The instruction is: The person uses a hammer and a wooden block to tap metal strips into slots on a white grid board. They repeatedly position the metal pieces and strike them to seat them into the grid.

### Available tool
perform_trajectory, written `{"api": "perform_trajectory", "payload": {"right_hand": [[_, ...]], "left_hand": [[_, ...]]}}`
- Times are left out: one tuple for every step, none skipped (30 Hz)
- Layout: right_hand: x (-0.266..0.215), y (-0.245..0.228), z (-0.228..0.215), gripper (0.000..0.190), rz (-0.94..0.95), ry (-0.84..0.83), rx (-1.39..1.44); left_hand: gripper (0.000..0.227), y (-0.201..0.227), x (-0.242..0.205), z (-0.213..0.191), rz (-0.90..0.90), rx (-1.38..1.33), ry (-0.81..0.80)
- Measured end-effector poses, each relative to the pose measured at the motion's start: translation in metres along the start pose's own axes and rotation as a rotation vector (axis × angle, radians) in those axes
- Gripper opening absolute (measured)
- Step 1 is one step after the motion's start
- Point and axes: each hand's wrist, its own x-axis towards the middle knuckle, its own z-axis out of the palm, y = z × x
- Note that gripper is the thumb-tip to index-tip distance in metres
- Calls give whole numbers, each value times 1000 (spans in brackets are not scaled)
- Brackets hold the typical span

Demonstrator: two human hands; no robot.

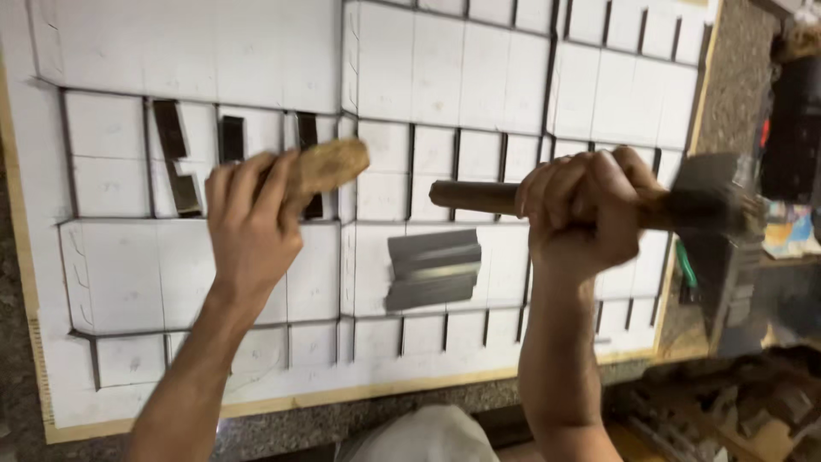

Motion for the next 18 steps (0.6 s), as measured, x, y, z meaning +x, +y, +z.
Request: {"api": "perform_trajectory", "payload": {"right_hand": [[11, 11, 18, 30, 19, -16, 12], [9, 15, 36, 30, 67, -16, 16], [5, 31, 57, 29, 145, -26, 26], [7, 45, 71, 28, 200, -39, 27], [8, 60, 80, 28, 255, -51, 28], [10, 70, 79, 28, 301, -73, 32], [11, 81, 73, 18, 367, 35, 7], [6, 91, 65, 10, 446, 153, -8], [-1, 100, 52, 8, 525, 272, -24], [-10, 104, 31, 11, 362, 180, -41], [-19, 103, 10, 19, 198, 88, -58], [-20, 112, -3, 29, 20, -16, -60], [-21, 117, -15, 25, 45, -10, -125], [-23, 118, -22, 21, 73, -4, -192], [-24, 117, -25, 18, 101, 3, -260], [-25, 111, -27, 21, 146, 33, -209], [-24, 107, -22, 25, 191, 62, -157], [-18, 103, -14, 29, 224, 99, -100]], "left_hand": [[52, -4, -5, -1, -45, -4, 5], [54, -5, -21, -6, -99, -15, -22], [53, -6, -36, -12, -134, -12, -25], [52, -7, -41, -12, -153, -16, -10], [52, -8, -46, -13, -171, -20, 6], [52, -8, -50, -14, -200, -23, 0], [52, -8, -54, -17, -229, -27, -5], [53, -10, -61, -24, -261, -21, -28], [53, -12, -67, -29, -262, -8, -10], [53, -12, -74, -30, -263, -11, 1], [53, -11, -80, -31, -264, -13, 12], [53, -14, -82, -33, -282, -14, 15], [53, -15, -83, -35, -299, -16, 18], [54, -13, -86, -38, -320, -19, 18], [53, -9, -89, -40, -324, -23, 12], [52, -5, -89, -39, -317, -37, 4], [51, 0, -86, -38, -311, -50, -3], [51, 0, -78, -38, -294, -60, 0]]}}
